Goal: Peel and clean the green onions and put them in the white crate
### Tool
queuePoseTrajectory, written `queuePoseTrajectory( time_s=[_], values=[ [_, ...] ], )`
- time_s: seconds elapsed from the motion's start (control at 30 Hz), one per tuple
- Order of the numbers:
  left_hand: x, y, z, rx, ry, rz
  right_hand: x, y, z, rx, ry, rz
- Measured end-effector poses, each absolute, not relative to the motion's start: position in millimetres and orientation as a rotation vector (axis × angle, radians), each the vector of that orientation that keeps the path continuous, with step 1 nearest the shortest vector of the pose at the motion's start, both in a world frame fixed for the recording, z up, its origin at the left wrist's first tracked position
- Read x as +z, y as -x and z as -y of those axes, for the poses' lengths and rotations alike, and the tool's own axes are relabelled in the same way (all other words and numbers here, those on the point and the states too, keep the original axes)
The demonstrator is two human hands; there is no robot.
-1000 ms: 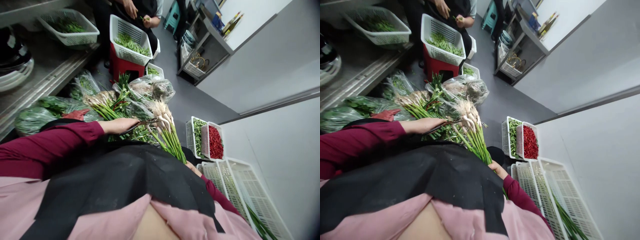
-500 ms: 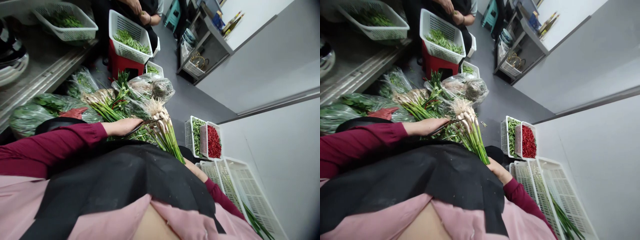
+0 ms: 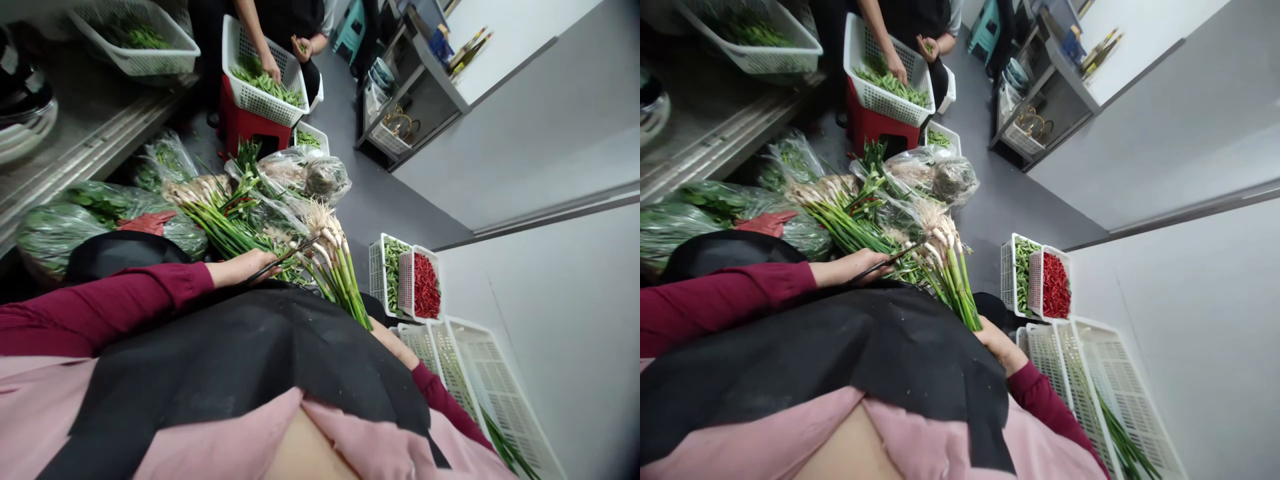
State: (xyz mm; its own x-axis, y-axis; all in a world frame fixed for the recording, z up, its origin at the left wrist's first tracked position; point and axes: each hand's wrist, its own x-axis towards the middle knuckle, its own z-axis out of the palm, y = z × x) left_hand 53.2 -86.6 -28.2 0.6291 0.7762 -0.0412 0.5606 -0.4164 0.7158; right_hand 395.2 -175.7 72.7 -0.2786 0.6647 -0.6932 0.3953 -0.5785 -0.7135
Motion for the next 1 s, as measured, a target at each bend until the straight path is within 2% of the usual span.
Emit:
queuePoseTrajectory(
  time_s=[0.23, 0.47, 0.77, 1.0],
  values=[
    [-33, -52, 82, 0.408, -2.128, -0.898, 79, -389, 175, 1.92, 1.763, 1.431],
    [-13, -57, 81, 0.391, -2.083, -0.972, 89, -376, 170, 1.91, 1.7, 1.63],
    [-18, -63, 80, 0.407, -2.163, -1.086, 84, -379, 168, 1.825, 1.764, 1.706],
    [-27, -62, 90, 0.498, -1.794, -1.17, 74, -392, 163, 1.698, 1.908, 1.515]
  ],
)
